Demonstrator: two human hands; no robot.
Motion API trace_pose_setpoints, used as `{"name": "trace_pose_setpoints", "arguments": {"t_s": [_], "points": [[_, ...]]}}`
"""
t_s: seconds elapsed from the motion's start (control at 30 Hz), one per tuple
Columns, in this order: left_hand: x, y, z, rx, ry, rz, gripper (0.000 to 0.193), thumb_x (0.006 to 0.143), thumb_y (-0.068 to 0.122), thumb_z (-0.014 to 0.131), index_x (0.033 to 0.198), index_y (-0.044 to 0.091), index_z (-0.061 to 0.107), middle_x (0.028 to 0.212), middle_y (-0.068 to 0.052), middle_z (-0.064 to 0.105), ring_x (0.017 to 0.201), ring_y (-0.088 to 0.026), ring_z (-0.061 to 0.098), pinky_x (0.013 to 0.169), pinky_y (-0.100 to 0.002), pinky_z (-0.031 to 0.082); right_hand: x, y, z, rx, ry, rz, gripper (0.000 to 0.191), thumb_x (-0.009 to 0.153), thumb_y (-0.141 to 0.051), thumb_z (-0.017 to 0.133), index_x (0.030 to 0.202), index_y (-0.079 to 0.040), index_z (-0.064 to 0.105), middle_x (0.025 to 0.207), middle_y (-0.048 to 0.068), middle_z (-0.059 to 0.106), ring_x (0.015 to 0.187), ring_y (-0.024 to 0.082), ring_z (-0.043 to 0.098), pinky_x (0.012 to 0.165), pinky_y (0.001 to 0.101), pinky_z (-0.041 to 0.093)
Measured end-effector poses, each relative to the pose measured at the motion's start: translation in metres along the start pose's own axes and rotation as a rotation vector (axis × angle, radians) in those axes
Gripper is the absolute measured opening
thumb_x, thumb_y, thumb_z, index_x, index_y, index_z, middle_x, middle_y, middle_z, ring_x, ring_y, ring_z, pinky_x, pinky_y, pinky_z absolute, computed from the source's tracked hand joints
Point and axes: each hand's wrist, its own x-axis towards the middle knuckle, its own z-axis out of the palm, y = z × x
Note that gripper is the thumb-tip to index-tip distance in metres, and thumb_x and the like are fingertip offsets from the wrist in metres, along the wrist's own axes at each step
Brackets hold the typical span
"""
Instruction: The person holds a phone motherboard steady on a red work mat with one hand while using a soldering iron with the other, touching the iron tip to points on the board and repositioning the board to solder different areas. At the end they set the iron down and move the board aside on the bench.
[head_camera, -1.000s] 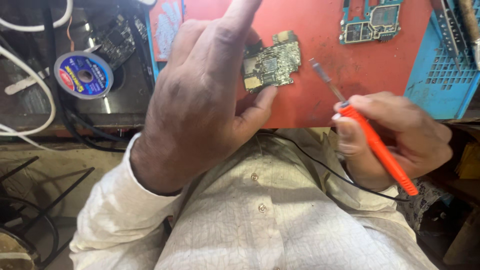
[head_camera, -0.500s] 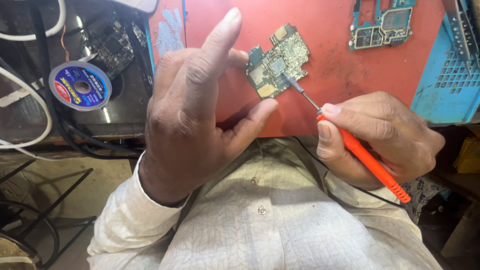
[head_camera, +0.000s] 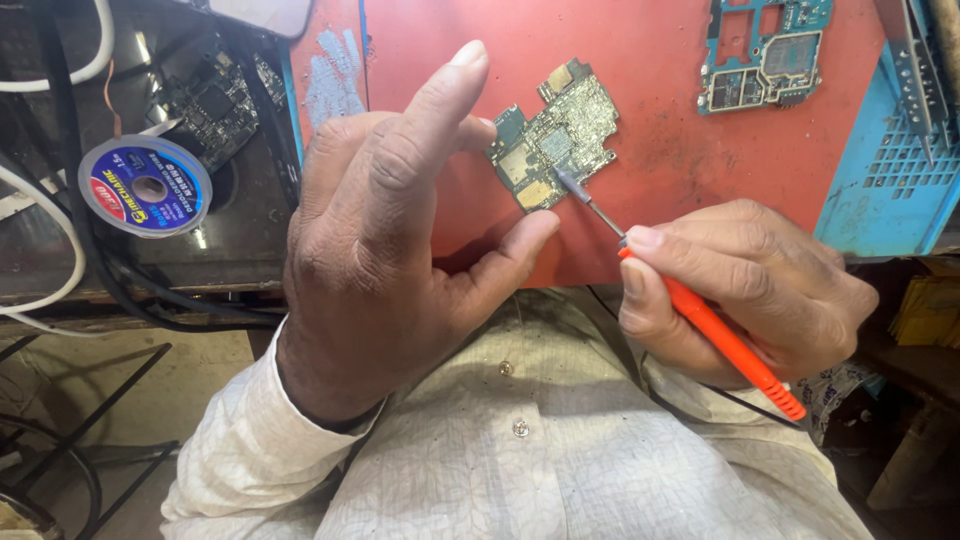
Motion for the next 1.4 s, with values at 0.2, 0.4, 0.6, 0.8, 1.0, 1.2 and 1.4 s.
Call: {"name": "trace_pose_setpoints", "arguments": {"t_s": [0.2, 0.4, 0.6, 0.8, 1.0, 1.2, 1.4], "points": [[0.0001, -0.0002, 0.0003, 0.004, 0.004, 0.002, 0.082, 0.097, 0.019, 0.092, 0.154, 0.008, 0.033, 0.123, -0.003, 0.065, 0.113, -0.021, 0.06, 0.101, -0.033, 0.049, 0.0017, -0.0022, 0.0003, 0.012, 0.003, 0.033, 0.021, 0.085, 0.01, 0.078, 0.104, 0.008, 0.067, 0.083, 0.016, 0.07, 0.07, 0.02, 0.071, 0.059, 0.0289, 0.06], [-0.0001, 0.0001, -0.0003, 0.002, 0.001, 0.0, 0.082, 0.097, 0.018, 0.092, 0.154, 0.008, 0.034, 0.123, -0.003, 0.065, 0.113, -0.021, 0.06, 0.1, -0.033, 0.049, -0.0005, -0.0027, -0.0013, 0.002, 0.0, 0.041, 0.021, 0.086, 0.009, 0.078, 0.104, 0.008, 0.067, 0.083, 0.016, 0.07, 0.07, 0.02, 0.071, 0.057, 0.0282, 0.06], [-0.0002, -0.0002, 0.0, 0.007, 0.003, 0.0, 0.082, 0.097, 0.019, 0.092, 0.154, 0.008, 0.034, 0.123, -0.003, 0.065, 0.112, -0.021, 0.06, 0.1, -0.033, 0.049, 0.0002, -0.0031, -0.0015, 0.005, -0.009, 0.054, 0.021, 0.086, 0.008, 0.078, 0.104, 0.008, 0.067, 0.084, 0.016, 0.07, 0.069, 0.02, 0.071, 0.057, 0.0274, 0.059], [-0.0006, -0.0004, 0.0002, 0.008, 0.007, 0.005, 0.081, 0.098, 0.019, 0.092, 0.154, 0.008, 0.034, 0.123, -0.003, 0.065, 0.112, -0.02, 0.06, 0.1, -0.032, 0.049, 0.0, -0.0009, -0.0018, 0.013, -0.02, 0.033, 0.021, 0.087, 0.007, 0.079, 0.104, 0.007, 0.067, 0.084, 0.016, 0.071, 0.069, 0.019, 0.071, 0.056, 0.027, 0.06], [-0.0008, -0.0001, 0.0003, 0.007, 0.007, 0.004, 0.081, 0.098, 0.019, 0.092, 0.154, 0.008, 0.034, 0.123, -0.003, 0.065, 0.112, -0.02, 0.061, 0.098, -0.032, 0.048, -0.0007, 0.0013, -0.0038, 0.022, -0.038, 0.024, 0.022, 0.085, 0.006, 0.079, 0.103, 0.008, 0.066, 0.082, 0.017, 0.07, 0.068, 0.02, 0.071, 0.058, 0.0282, 0.06], [-0.0005, -0.0003, 0.0008, 0.006, 0.012, 0.009, 0.081, 0.096, 0.019, 0.09, 0.153, 0.007, 0.035, 0.123, -0.003, 0.065, 0.109, -0.02, 0.06, 0.099, -0.032, 0.05, 0.0047, 0.0004, -0.0038, -0.001, -0.051, 0.024, 0.022, 0.085, 0.007, 0.079, 0.102, 0.008, 0.066, 0.079, 0.016, 0.069, 0.066, 0.02, 0.07, 0.058, 0.0291, 0.06], [0.0004, -0.0011, 0.0005, 0.016, 0.01, 0.018, 0.079, 0.096, 0.018, 0.09, 0.153, 0.006, 0.036, 0.124, -0.004, 0.065, 0.112, -0.02, 0.061, 0.098, -0.032, 0.05, 0.0025, 0.0015, -0.0048, 0.011, -0.044, 0.022, 0.021, 0.083, 0.009, 0.078, 0.1, 0.009, 0.066, 0.076, 0.015, 0.068, 0.064, 0.019, 0.069, 0.058, 0.0296, 0.06]]}}
